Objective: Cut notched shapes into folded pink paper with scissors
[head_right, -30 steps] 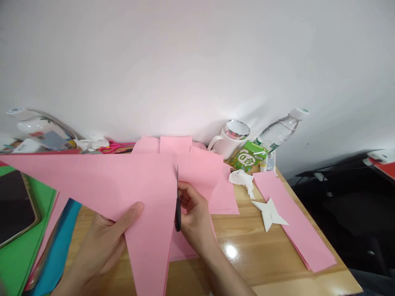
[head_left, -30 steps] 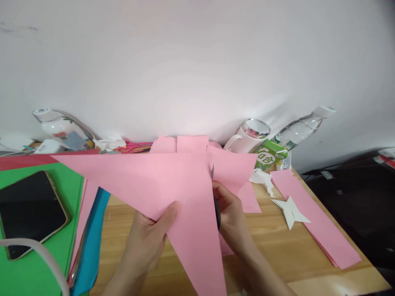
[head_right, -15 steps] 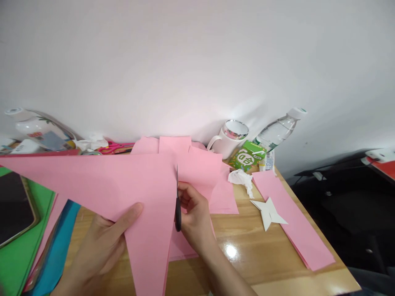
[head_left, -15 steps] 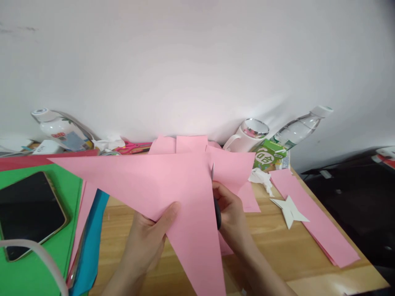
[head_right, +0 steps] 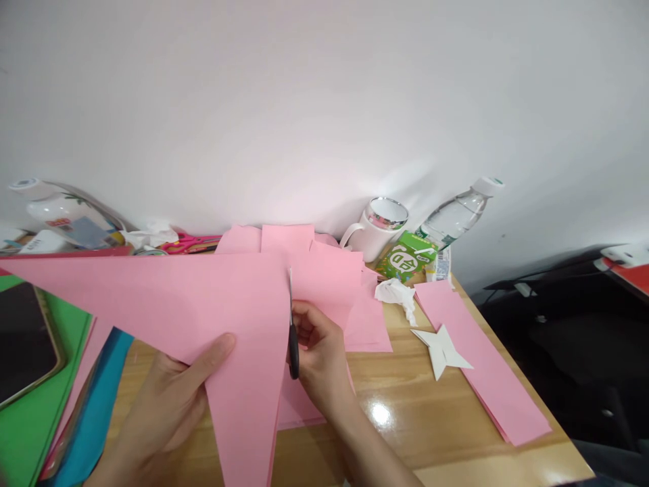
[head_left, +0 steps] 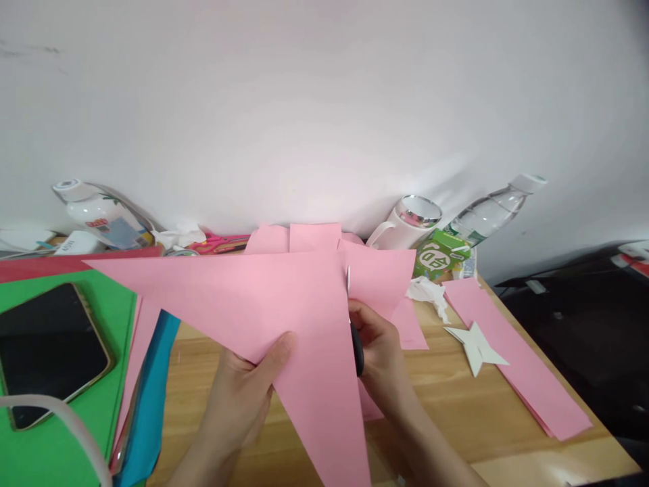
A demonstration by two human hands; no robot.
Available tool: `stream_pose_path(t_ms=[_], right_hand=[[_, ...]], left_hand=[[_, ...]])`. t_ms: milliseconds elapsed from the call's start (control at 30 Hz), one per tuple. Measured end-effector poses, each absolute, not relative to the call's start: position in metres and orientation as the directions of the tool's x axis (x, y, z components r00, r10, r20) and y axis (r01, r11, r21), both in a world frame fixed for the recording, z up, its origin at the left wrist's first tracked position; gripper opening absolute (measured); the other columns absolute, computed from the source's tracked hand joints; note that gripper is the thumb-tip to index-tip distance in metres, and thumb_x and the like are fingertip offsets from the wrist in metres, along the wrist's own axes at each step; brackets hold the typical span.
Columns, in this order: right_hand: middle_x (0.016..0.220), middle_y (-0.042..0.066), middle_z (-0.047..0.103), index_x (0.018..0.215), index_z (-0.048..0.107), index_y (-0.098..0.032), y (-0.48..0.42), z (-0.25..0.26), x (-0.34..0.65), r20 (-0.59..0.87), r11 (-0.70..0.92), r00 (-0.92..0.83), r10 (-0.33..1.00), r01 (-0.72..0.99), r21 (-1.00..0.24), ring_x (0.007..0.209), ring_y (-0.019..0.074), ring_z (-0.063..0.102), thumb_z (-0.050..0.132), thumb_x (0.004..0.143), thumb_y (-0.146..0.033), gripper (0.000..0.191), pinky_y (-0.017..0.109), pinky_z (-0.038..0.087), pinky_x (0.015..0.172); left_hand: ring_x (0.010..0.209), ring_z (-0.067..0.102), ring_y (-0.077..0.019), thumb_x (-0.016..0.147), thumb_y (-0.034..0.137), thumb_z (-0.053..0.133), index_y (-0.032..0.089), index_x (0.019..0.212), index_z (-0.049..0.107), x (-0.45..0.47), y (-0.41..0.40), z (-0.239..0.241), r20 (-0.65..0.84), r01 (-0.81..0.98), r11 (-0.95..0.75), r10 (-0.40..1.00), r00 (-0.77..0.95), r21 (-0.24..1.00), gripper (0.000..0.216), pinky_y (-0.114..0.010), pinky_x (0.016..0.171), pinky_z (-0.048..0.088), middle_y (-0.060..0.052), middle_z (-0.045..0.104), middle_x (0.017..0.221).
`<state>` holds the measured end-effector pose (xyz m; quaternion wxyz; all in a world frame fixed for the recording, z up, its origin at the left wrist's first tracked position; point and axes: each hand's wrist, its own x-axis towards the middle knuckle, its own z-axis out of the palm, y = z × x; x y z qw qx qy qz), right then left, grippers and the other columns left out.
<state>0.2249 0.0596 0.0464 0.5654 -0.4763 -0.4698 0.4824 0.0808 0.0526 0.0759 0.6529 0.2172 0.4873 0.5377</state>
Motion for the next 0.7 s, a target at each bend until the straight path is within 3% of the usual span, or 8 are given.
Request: stream_pose_path(t_ms=[200,433,700], right_hand=[[0.073,-0.001,0.067,0.085,0.064,-0.02,0.0605,0.0459,0.225,0.059,0.069,0.091,0.994,-0.114,-0.991,0.066,0.013,0.059,0.072,0.063,-0.011,0.025,0.022,0.047,0.058],[0.084,0.001,0.067,0.096,0.061,-0.021,0.0612,0.0428,0.2261,0.064,0.075,0.108,0.992,-0.097,-0.992,0.075,0.0144,0.061,0.068,0.065,-0.009,0.033,0.024,0.048,0.066],[0.072,-0.001,0.063,0.092,0.061,-0.02,0.061,0.0457,0.2266,0.067,0.076,0.119,0.991,-0.066,-0.995,0.071,0.0148,0.058,0.066,0.066,-0.012,0.028,0.024,0.047,0.061]], left_hand=[[0.084,0.068,-0.0243,0.06,0.024,0.078,0.016,0.096,0.067,0.0802,0.0529,0.0751,-0.405,-0.474,0.334,0.913,-0.054,0.815,0.038,-0.032,0.071,0.056,-0.007,0.073,0.089],[0.085,0.068,-0.0252,0.062,0.023,0.077,0.015,0.111,0.062,0.0807,0.0519,0.0723,-0.379,-0.481,0.326,0.925,-0.014,0.814,0.051,-0.033,0.072,0.057,-0.009,0.073,0.09],[0.083,0.068,-0.0259,0.061,0.024,0.077,0.014,0.104,0.066,0.0809,0.053,0.0743,-0.388,-0.462,0.345,0.922,0.003,0.817,0.045,-0.033,0.07,0.057,-0.009,0.073,0.087]])
